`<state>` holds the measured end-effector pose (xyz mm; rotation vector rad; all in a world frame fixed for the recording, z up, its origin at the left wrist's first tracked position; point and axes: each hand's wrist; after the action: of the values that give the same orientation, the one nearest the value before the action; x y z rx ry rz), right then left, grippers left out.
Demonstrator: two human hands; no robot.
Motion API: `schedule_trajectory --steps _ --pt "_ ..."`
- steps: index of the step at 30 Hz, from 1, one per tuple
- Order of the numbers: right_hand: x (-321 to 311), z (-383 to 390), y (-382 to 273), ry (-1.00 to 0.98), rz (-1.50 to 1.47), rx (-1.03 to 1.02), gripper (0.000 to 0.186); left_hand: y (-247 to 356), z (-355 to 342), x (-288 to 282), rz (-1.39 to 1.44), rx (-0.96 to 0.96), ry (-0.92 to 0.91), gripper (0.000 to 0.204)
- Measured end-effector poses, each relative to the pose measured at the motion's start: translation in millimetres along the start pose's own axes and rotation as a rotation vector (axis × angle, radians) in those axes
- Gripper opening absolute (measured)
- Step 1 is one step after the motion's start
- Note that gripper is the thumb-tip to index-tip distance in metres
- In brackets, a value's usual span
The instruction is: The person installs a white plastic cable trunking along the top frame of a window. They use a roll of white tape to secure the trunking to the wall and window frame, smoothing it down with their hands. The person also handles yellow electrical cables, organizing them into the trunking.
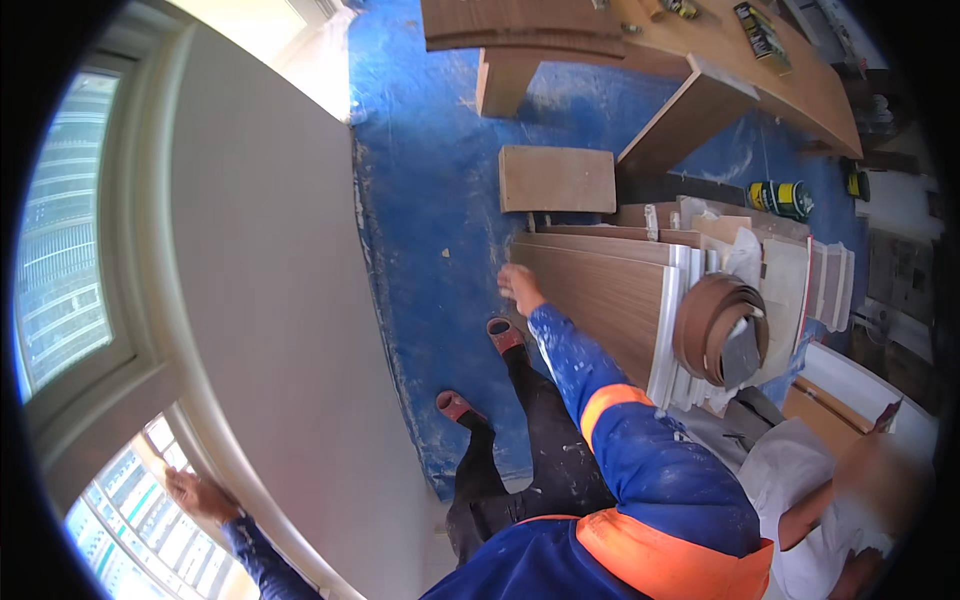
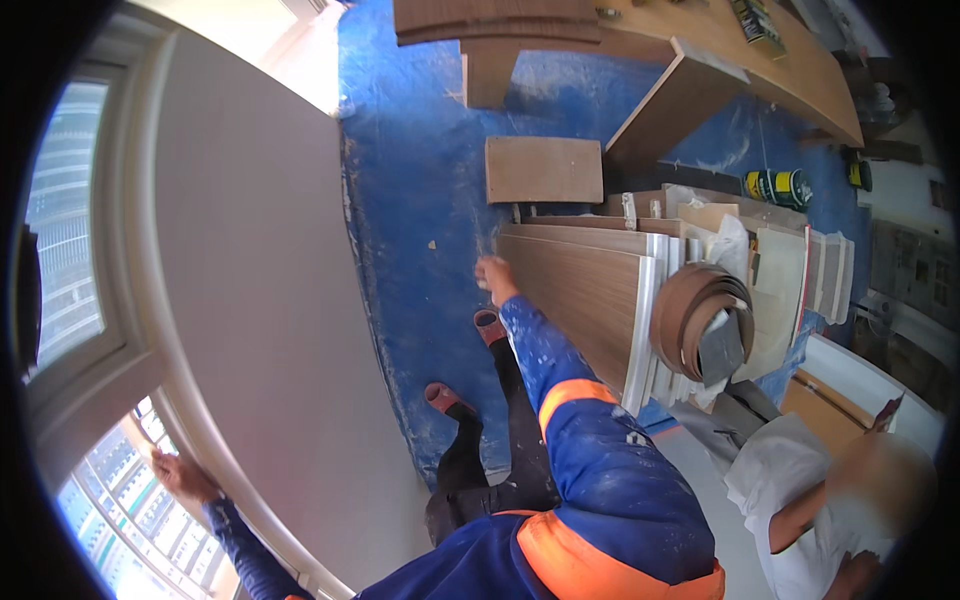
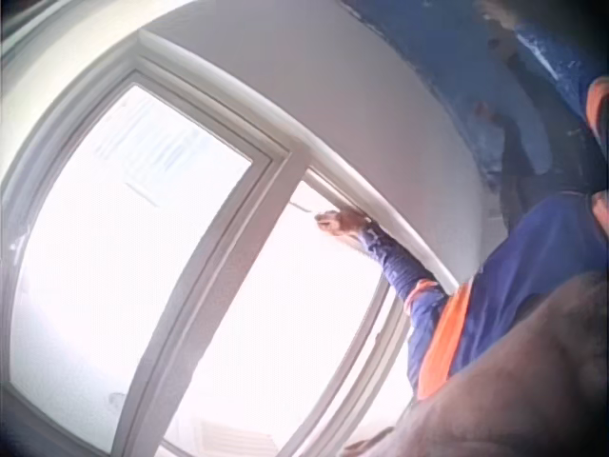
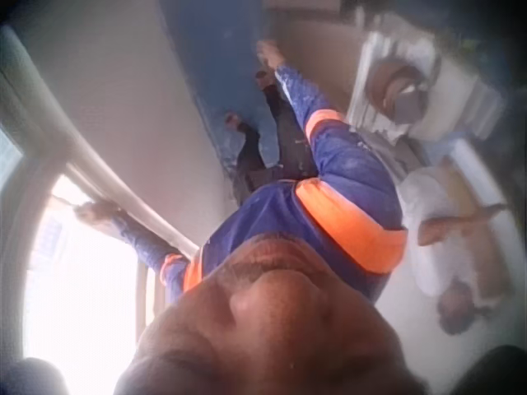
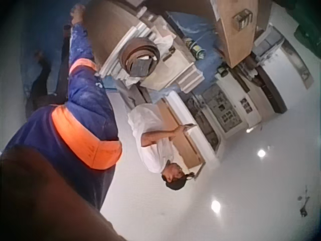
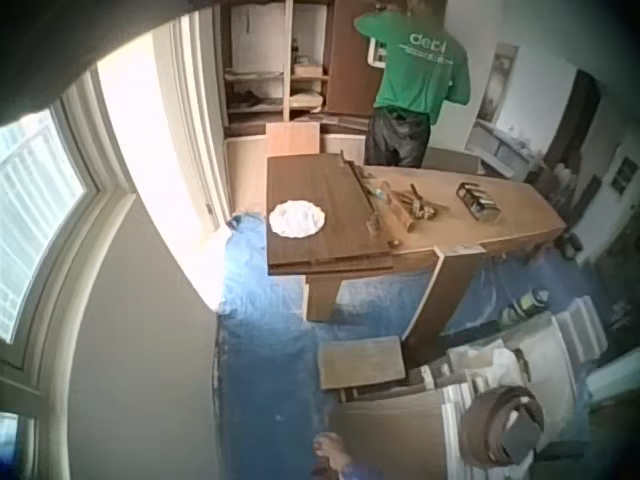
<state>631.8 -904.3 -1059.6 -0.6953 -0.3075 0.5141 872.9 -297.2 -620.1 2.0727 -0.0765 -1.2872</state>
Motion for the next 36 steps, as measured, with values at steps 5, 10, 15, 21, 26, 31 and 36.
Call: schedule_trajectory --steps 5,10,15,21,26,31,36 --pt "6 -161 20 0.094 -0.268 0.002 0.067 34 19 29 -0.078 -0.108 -0.084 0.047" --pt "12 -258 25 0.266 -0.394 -0.001 0.071 54 43 46 -0.112 -0.064 -0.03 0.042" --pt "-24 -323 52 0.39 -0.445 -0.005 0.06 58 41 71 -0.205 -0.097 -0.061 0.043" --pt "-19 -332 59 0.433 -0.461 0.003 0.038 51 36 57 -0.263 -0.141 -0.082 0.043" --pt "-52 -349 25 0.38 -0.464 -0.058 0.033 40 20 43 -0.276 -0.174 -0.141 0.044" --pt "-72 -322 -22 0.281 -0.315 -0.012 0.028 30 15 17 -0.28 -0.221 -0.171 0.045" --pt "-79 -246 -26 0.114 -0.301 0.07 0.03 27 5 6 -0.264 -0.244 -0.221 0.046"
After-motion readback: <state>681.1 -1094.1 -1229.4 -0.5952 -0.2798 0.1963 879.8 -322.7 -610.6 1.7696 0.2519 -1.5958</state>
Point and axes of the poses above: each hand's wrist, its own z-axis away from the middle knuckle, its own x-axis out of the palm, y = z × x, and after that the axes turned 15 degrees about -x, right-handed
